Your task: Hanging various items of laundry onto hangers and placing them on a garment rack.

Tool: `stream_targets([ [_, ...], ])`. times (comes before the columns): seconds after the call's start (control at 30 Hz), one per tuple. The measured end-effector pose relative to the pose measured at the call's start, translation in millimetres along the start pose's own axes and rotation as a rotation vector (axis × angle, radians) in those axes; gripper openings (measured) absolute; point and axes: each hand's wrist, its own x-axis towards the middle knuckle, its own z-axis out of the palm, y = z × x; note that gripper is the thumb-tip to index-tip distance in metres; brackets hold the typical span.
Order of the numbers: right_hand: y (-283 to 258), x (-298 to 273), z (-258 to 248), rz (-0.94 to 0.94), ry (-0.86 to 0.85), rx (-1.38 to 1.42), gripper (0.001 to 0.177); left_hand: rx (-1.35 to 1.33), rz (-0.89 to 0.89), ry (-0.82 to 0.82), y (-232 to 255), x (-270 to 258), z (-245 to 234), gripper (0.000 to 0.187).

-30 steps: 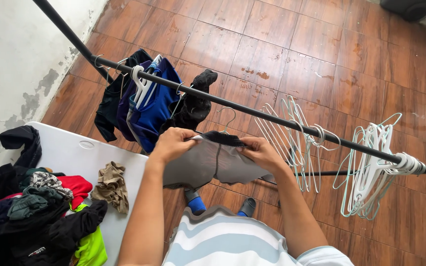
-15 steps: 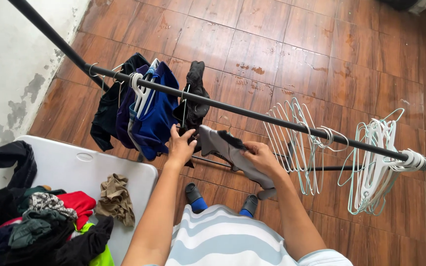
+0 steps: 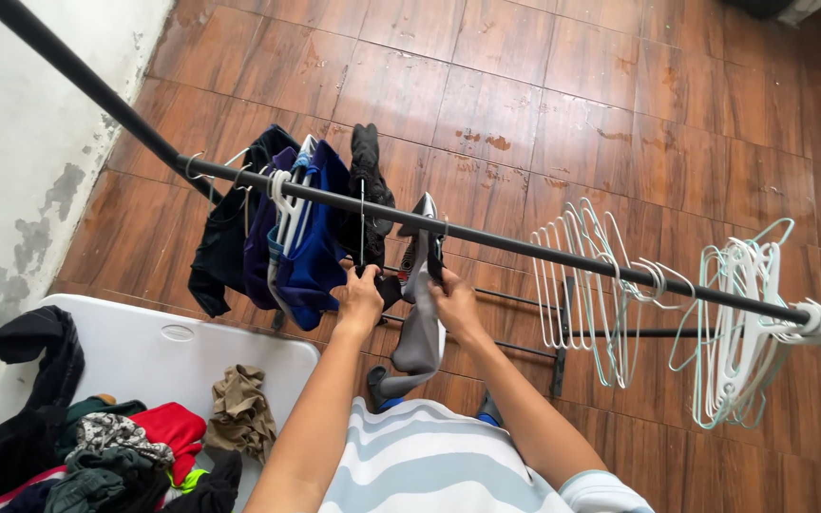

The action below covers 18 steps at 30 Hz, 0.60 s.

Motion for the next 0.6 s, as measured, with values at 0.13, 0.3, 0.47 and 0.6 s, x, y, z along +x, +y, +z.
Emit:
stream_targets([
  [0.13,-21,13,38,-0.071,-0.028,-0.115,0.024,0.013,-0.005,0.052,-19,4,-21,0.035],
  [0.3,-29,35,93,-0.080,-0.076,-0.186,0.020,-0.005,-0.053,-0.006,-25,0,-59,0.038],
  [0.47,-51,44,119,-0.136,-0.139,-0.222,0.028,-0.067,-0.068,-0.028,-22,-12,-77,0.046],
  [0.6,-57,33,118,-0.233,-0.113,-0.135,0.045,-0.149,-0.035,0.017,-18,-23,-80,0.051],
])
